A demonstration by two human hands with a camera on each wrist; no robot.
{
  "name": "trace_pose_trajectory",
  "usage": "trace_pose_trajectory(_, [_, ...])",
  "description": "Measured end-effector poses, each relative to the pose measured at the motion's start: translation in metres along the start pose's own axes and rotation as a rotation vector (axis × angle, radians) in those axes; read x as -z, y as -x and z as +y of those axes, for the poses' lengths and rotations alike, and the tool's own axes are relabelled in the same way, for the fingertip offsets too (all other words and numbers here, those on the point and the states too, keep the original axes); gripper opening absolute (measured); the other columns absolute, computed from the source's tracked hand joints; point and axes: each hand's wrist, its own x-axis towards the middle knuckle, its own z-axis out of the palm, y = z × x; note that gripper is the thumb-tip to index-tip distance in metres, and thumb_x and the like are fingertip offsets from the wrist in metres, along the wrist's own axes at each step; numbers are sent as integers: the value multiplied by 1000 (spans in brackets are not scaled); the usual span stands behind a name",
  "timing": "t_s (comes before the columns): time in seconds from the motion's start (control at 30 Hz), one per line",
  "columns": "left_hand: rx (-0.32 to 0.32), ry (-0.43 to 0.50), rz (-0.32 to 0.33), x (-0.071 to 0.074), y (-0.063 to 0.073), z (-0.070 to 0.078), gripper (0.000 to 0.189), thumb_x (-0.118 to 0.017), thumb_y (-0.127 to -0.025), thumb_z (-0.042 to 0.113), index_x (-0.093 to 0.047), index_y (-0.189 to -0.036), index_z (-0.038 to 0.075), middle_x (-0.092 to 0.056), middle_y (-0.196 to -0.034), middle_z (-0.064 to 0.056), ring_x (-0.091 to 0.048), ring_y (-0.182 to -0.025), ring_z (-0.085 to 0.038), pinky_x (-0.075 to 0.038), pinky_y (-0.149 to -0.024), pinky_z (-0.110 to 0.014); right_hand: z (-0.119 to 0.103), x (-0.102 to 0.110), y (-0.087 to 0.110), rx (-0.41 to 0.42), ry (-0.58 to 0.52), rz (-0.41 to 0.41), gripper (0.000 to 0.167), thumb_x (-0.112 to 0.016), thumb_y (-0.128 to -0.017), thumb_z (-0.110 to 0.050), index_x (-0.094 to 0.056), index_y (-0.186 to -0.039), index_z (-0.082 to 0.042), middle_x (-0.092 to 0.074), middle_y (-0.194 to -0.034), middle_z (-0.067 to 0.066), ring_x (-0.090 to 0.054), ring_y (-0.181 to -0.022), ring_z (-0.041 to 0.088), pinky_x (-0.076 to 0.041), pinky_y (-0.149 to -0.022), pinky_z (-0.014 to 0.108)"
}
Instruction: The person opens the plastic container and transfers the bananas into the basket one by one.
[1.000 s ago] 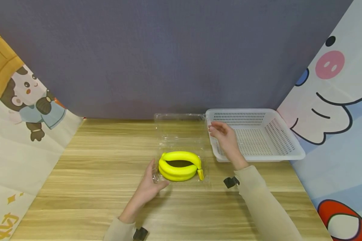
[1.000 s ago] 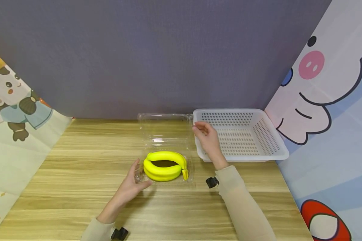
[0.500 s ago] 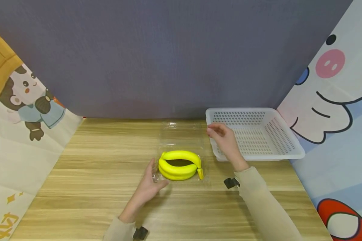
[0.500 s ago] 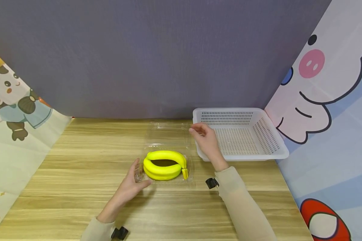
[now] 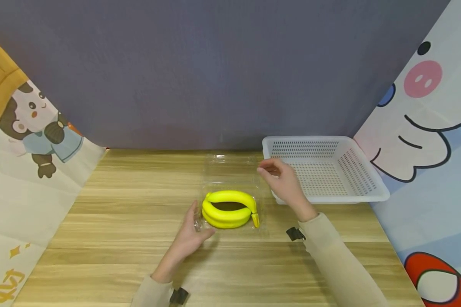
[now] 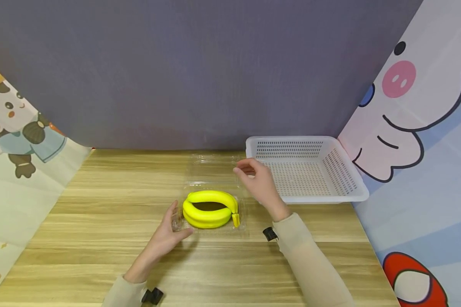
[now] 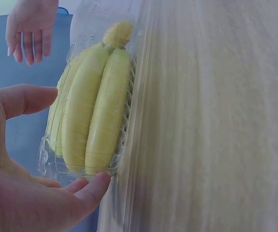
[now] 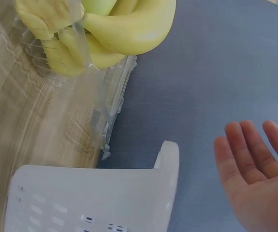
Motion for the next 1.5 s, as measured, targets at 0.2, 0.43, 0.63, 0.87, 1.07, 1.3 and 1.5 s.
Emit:
trace_pose_trajectory(0.2, [2, -3, 2, 0, 1, 1, 110, -80, -84, 19, -5, -163, 5, -16, -165, -25, -26, -147, -47, -25, -116, -66, -5, -2, 2, 52, 33, -26, 25, -70, -97, -18, -69, -117, -2, -71, -110, 10, -67, -102, 26, -55, -95, 45])
trace_pose_trajectory(0.43, [4, -22, 3, -1, 1, 1, 110, -80, -84, 21, -5, -163, 5, -15, -165, -25, -25, -147, -48, -25, -115, -67, -8, -2, 5, 68, 117, -31, 31, -72, -96, -22, -69, -119, -3, -71, -112, 10, -66, -102, 28, -54, -95, 47])
trace_pose_trajectory(0.63, [3, -30, 1, -1, 1, 1, 111, -81, -83, 24, -5, -163, 6, -13, -166, -25, -21, -149, -47, -22, -116, -66, -11, -1, 5, 79, 144, -42, 35, -73, -95, -24, -68, -121, -1, -71, -114, 10, -65, -104, 28, -53, -95, 47])
trace_pose_trajectory(0.87, [5, -41, 8, -1, 1, 1, 111, -81, -83, 25, -6, -163, 6, -13, -166, -24, -21, -149, -47, -21, -116, -66, -10, -1, 5, 62, 141, -56, 36, -71, -96, -25, -67, -123, -1, -70, -115, 11, -65, -106, 29, -52, -97, 50])
trace_pose_trajectory(1.07, [2, -45, 8, 0, 1, 1, 112, -81, -83, 25, -6, -163, 6, -14, -166, -24, -23, -148, -47, -23, -116, -66, -9, 0, 5, 79, 131, -45, 32, -71, -96, -22, -68, -120, 0, -70, -114, 12, -65, -104, 29, -53, -96, 49])
trace_pose_trajectory(1.3, [-3, -59, 7, 0, 0, -1, 110, -80, -85, 25, -5, -163, 5, -13, -165, -26, -24, -147, -48, -23, -115, -68, -8, 2, 6, 92, 139, -41, 32, -71, -97, -22, -68, -120, 0, -69, -114, 13, -65, -104, 29, -53, -96, 50])
trace_pose_trajectory(1.5, [-2, -46, 3, 0, 0, -2, 109, -79, -85, 24, -5, -163, 7, -13, -166, -25, -24, -148, -48, -23, -115, -69, -7, 2, 10, 75, 170, -56, 34, -69, -98, -25, -68, -122, -1, -69, -115, 11, -64, -106, 29, -53, -96, 48])
